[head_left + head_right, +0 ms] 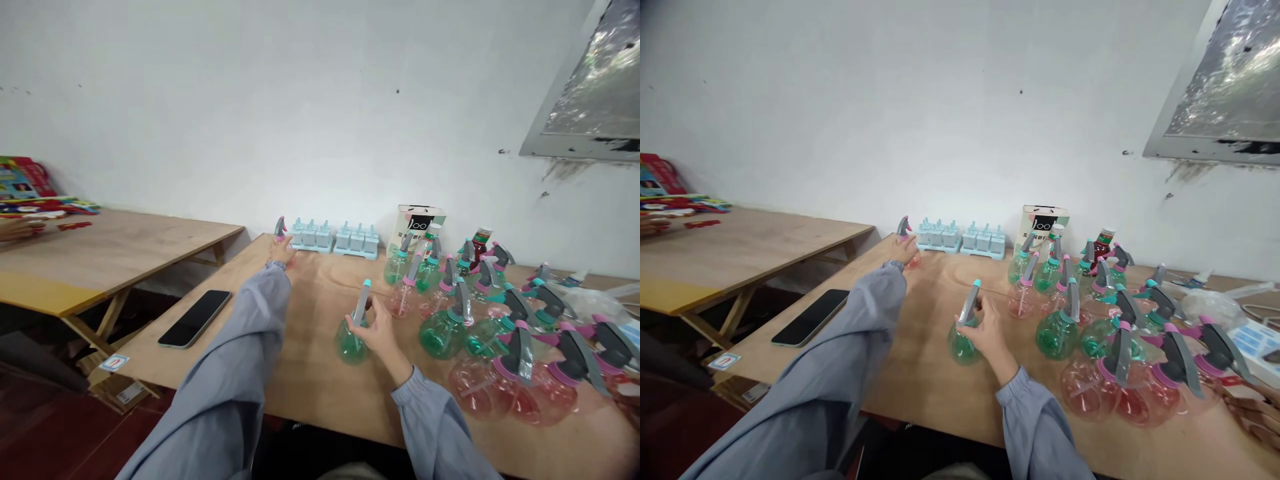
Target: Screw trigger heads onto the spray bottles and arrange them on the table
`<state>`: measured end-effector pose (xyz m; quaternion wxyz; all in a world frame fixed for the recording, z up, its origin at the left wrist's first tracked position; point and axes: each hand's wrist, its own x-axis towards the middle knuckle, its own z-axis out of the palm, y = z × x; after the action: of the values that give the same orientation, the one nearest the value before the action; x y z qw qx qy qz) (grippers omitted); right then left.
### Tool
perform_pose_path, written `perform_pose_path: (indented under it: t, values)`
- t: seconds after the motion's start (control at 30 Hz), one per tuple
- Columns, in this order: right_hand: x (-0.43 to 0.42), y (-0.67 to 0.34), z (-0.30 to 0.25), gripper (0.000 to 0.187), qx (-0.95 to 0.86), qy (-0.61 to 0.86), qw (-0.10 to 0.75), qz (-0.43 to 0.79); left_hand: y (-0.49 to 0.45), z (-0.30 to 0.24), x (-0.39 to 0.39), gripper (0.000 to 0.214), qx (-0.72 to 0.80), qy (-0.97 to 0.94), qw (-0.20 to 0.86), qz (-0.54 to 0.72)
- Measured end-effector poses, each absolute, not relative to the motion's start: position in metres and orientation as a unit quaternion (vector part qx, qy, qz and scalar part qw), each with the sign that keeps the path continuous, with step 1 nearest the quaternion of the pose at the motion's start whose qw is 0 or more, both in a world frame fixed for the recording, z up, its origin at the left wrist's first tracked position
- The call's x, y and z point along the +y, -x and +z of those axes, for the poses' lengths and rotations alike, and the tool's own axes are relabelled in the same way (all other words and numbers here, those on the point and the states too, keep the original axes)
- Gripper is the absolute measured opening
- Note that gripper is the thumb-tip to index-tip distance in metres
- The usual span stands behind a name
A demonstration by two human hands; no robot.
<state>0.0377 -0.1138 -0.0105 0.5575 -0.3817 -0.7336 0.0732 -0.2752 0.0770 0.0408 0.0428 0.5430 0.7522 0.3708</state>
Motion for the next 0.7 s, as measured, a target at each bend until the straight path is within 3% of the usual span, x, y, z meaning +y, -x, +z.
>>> perform_pose_path:
  t: [0.13, 0.3, 0.47, 0.7]
  values:
    - [-0.116, -0.039, -0.011, 0.045, -0.762, 0.35, 0.54, 0.076, 0.273, 0.043, 0.095, 0.067, 0.769, -0.531, 0.063, 0.35]
    - [-0.117, -0.039, -0.013, 0.03, -0.719, 0.407, 0.557, 0.084, 0.27, 0.04, 0.087, 0.062, 0.775, -0.532, 0.045, 0.339]
    - [-0.118, -0.043, -0.012, 0.049, -0.747, 0.385, 0.535, 0.087, 0.263, 0.034, 0.058, 0.052, 0.745, -0.578, 0.001, 0.334]
    - [-0.115, -0.047, -0.012, 0.03, -0.726, 0.43, 0.531, 0.079, 0.246, 0.01, 0.0, 0.046, 0.688, -0.651, -0.051, 0.318]
